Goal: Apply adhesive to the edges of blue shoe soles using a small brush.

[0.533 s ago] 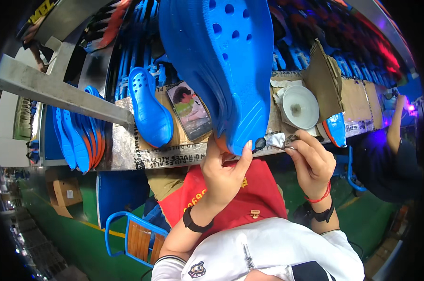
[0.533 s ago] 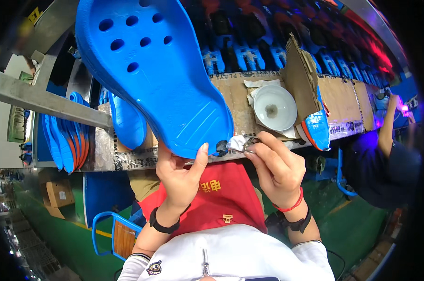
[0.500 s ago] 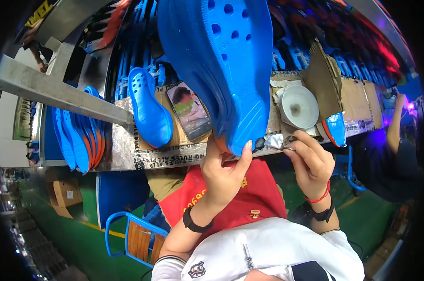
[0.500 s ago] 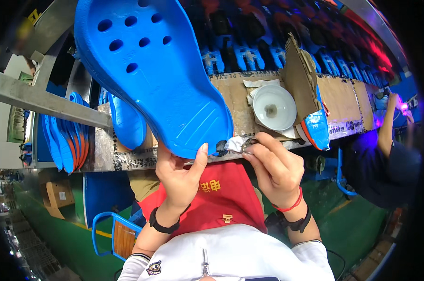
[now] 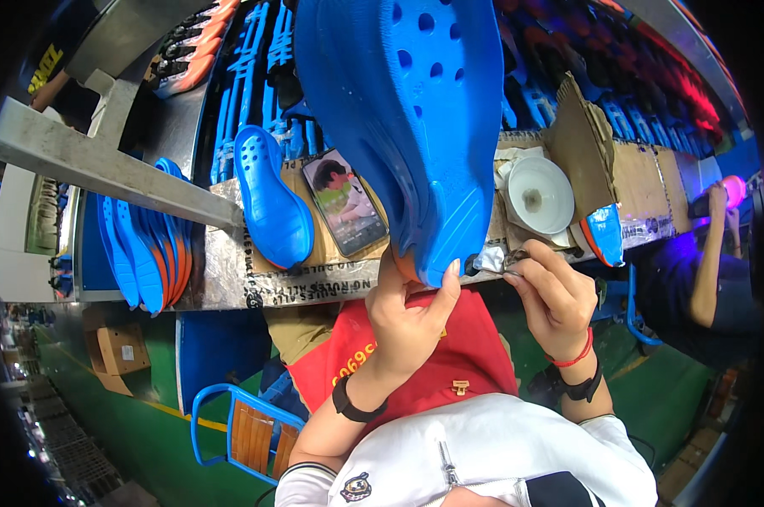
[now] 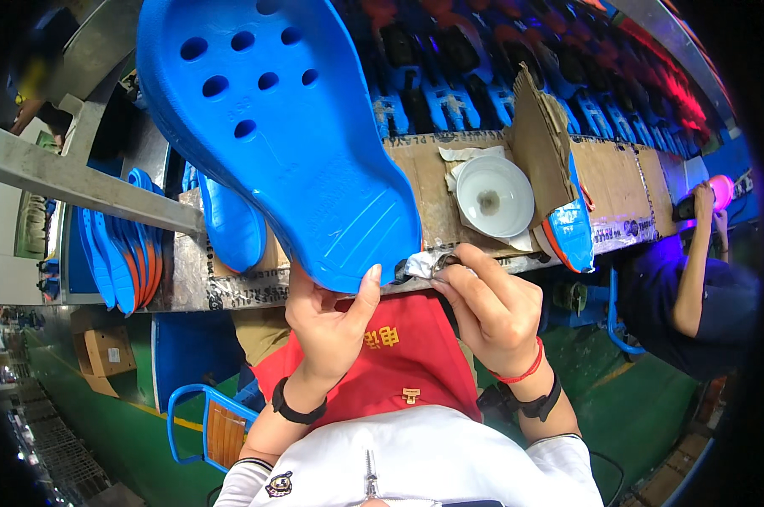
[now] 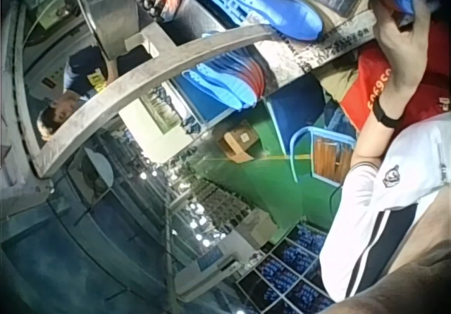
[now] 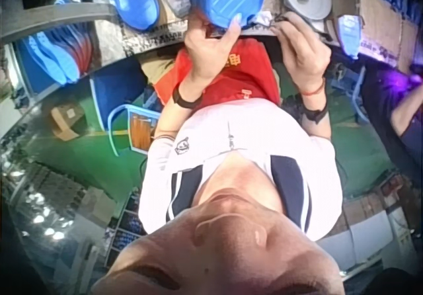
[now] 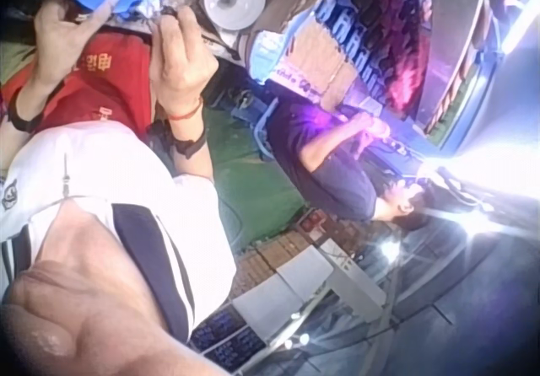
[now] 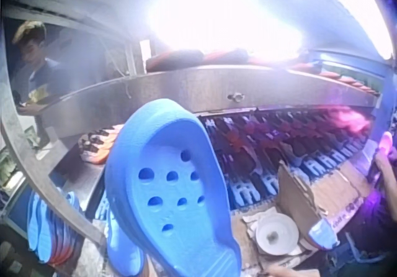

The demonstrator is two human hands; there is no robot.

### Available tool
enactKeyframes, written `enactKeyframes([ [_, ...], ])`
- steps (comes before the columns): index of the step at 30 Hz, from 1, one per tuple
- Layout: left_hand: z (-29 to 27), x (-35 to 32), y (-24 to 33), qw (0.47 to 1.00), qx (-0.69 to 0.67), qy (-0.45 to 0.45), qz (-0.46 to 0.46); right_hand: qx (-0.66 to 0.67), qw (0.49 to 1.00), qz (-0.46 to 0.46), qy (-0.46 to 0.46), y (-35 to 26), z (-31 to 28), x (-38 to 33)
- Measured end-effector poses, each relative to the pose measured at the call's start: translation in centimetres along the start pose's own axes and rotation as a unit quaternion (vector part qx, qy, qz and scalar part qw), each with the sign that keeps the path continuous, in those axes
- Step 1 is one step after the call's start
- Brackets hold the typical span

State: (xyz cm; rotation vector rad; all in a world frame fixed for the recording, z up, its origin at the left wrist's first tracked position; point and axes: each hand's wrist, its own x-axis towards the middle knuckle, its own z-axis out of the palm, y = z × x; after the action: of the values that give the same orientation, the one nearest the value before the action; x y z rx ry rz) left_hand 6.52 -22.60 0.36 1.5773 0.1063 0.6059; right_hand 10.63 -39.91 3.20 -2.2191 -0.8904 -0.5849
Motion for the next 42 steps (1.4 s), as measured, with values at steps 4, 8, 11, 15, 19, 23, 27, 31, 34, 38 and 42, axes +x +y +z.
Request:
enactKeyframes([
  [4,-0.3,0.1,-0.4,1.000,0.024,-0.010,0.011,-0.014,1.000,0.007,0.027,0.5,0.4,0.2],
  [8,-0.2,-0.1,-0.7,0.998,0.016,-0.031,-0.052,0.018,1.000,0.010,-0.013,-0.2,0.2,0.9],
  [11,-0.1,0.4,-0.3,0.999,0.046,-0.001,0.001,0.039,0.999,-0.004,0.022,-0.5,-0.3,1.0],
  [15,-1.6,2.1,2.4,0.997,-0.025,-0.033,0.067,0.060,0.988,0.011,0.142,0.1,-2.1,1.0],
  [19,-4.3,6.3,8.2,0.994,-0.054,-0.047,0.084,0.047,0.976,0.029,0.212,1.0,-3.7,0.0],
  [23,-4.9,13.9,13.8,0.991,-0.106,-0.061,0.056,0.025,0.968,0.040,0.248,1.2,-4.6,-0.6],
  [27,-6.7,25.1,15.7,0.967,-0.223,-0.119,0.028,0.049,0.976,0.031,0.209,0.7,-4.0,0.5],
  [31,-6.3,25.3,15.2,0.953,-0.246,-0.165,-0.056,0.021,0.988,0.061,0.138,1.0,-2.6,0.8],
  [34,-3.8,16.4,10.1,0.969,-0.104,-0.223,0.022,-0.053,0.991,0.069,0.103,2.2,-1.6,0.2],
  [38,-3.0,4.6,-2.6,0.911,0.357,-0.187,0.085,-0.164,0.982,0.073,0.055,3.6,0.5,0.0],
  [42,-0.7,0.4,-6.5,0.918,0.363,-0.162,0.008,-0.240,0.964,0.117,0.001,6.2,2.2,-0.1],
])
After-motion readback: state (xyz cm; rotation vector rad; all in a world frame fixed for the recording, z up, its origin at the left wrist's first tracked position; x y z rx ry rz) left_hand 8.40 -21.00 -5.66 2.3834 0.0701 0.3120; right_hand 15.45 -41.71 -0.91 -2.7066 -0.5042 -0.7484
